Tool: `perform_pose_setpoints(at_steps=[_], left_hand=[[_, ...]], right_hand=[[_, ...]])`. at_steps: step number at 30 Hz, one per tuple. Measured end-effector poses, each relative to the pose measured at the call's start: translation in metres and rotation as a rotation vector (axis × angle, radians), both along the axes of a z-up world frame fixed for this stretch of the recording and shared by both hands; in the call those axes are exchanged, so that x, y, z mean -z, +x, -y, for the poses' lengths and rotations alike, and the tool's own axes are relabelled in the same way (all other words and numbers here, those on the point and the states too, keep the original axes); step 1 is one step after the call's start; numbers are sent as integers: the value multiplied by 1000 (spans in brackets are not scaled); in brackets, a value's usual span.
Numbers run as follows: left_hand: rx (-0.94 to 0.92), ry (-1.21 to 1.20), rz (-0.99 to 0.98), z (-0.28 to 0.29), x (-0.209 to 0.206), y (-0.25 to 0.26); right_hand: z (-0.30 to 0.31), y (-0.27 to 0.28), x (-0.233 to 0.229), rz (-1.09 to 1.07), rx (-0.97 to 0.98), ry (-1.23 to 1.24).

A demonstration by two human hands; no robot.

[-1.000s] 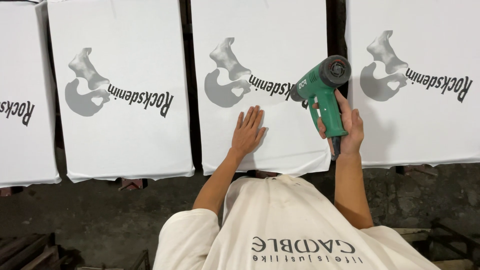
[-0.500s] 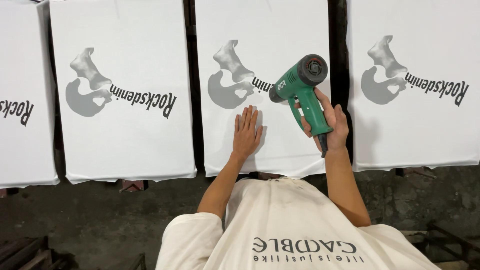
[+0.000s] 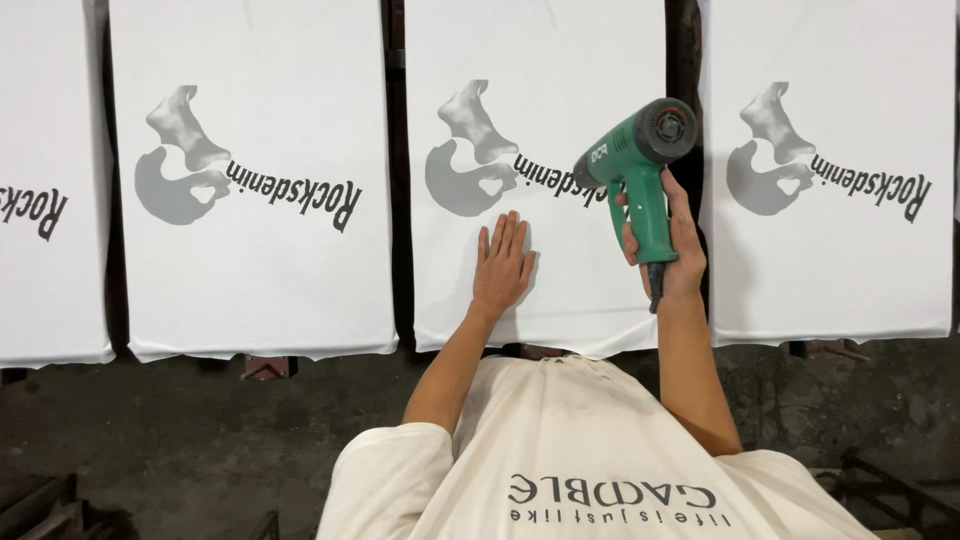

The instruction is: The person uses a green heat gun to apply heat to a logo on a white t-shirt laid flat on a table. They move the heat gun back and forth over the design while keeping their left hand on the fabric. The person repeats this process on multiple shirts lined up on the table.

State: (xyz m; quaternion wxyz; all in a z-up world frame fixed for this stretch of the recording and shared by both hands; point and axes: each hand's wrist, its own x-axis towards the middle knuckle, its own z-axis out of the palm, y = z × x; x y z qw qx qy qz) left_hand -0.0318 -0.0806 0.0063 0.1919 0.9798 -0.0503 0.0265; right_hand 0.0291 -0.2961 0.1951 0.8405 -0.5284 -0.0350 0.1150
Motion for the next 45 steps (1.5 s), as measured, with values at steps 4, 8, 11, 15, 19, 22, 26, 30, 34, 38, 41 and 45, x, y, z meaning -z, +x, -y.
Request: perform_pose_setpoints(at_steps=[4, 8, 11, 15, 19, 22, 26, 30, 34, 38, 41, 45], left_hand=[[135, 11, 15, 1, 0, -1], [166, 24, 10, -1, -1, -2], [174, 25, 3, -1, 0, -2], [175, 2, 3, -2, 3, -3], [222, -15, -1, -4, -1, -1], [241, -21, 2, -7, -5, -3], [261, -42, 52, -7, -4, -3], [254, -16, 38, -6, 0, -5], [246, 15, 21, 18, 16, -17], [360, -57, 8, 90, -9, -40], [538, -190, -25, 177, -41, -58], [811, -395, -84, 297, -72, -91]], right_hand=[[22, -20, -7, -56, 82, 76], [41, -46, 7, -71, 229, 50], [54, -69, 9, -119, 285, 93], [63, -100, 9, -209, 305, 260], [56, -132, 0, -222, 365, 341], [45, -154, -8, -194, 364, 354], [45, -181, 3, -192, 423, 285], [56, -202, -12, -158, 438, 133], [77, -232, -22, -134, 576, 71], [116, -264, -43, -75, 726, 57], [165, -305, -25, -42, 824, 34], [233, -369, 3, -17, 981, -19]])
